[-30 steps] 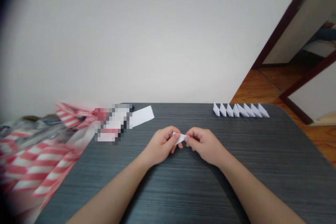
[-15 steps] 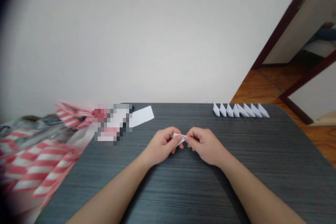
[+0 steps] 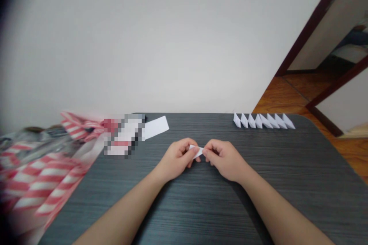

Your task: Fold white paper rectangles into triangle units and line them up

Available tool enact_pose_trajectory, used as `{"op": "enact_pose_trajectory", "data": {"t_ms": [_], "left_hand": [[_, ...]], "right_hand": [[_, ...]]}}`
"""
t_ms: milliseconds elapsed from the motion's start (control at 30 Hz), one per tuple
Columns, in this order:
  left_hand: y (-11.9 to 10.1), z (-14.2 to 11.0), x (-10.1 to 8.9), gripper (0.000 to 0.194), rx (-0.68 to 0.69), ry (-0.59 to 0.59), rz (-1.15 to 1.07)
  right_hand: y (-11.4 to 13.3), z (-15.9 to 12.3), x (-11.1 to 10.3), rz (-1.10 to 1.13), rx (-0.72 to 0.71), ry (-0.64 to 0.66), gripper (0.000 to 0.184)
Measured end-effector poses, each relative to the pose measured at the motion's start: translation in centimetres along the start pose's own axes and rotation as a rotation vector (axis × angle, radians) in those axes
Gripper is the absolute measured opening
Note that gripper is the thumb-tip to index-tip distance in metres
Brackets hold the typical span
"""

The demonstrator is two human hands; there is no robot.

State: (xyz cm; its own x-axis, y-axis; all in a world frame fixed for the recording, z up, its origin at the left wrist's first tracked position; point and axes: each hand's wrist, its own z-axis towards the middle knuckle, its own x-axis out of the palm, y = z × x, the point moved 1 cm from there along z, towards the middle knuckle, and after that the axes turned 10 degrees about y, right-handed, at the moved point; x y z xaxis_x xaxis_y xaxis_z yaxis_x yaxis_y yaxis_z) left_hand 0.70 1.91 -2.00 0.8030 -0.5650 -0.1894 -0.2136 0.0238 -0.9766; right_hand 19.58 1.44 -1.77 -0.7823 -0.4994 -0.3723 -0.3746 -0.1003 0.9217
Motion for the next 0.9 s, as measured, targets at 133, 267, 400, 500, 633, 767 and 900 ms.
{"op": "enact_pose_trajectory", "data": {"t_ms": [133, 267, 400, 500, 633, 767, 900], "left_hand": [[0.26, 0.02, -0.06, 0.027, 0.001, 0.031, -0.005], [0.04, -0.19, -0.36, 0.033, -0.005, 0.043, 0.116], [-0.32, -0.35, -0.47, 0.036, -0.005, 0.037, 0.154], [-0.26, -0.29, -0.36, 0.035, 0.002, 0.044, 0.125], [0.14, -0.13, -0.22, 0.027, 0.001, 0.058, 0.034], [0.24, -0.18, -0.25, 0.028, -0.024, 0.094, 0.079], [-0.11, -0.39, -0.37, 0.033, -0.032, 0.105, 0.169]], "right_hand": [[-0.35, 0.02, -0.09, 0.011, 0.002, -0.02, 0.018], [-0.54, 0.07, 0.06, 0.022, 0.004, -0.023, 0.018], [-0.46, 0.09, 0.18, 0.021, -0.01, -0.013, 0.019], [-0.31, 0.05, 0.13, -0.005, -0.016, -0.019, 0.019], [-0.26, 0.01, -0.07, -0.027, -0.03, -0.052, 0.02], [-0.42, -0.02, -0.24, -0.037, -0.025, -0.087, 0.022], [-0.24, -0.04, -0.15, -0.036, -0.029, -0.085, 0.023]]}}
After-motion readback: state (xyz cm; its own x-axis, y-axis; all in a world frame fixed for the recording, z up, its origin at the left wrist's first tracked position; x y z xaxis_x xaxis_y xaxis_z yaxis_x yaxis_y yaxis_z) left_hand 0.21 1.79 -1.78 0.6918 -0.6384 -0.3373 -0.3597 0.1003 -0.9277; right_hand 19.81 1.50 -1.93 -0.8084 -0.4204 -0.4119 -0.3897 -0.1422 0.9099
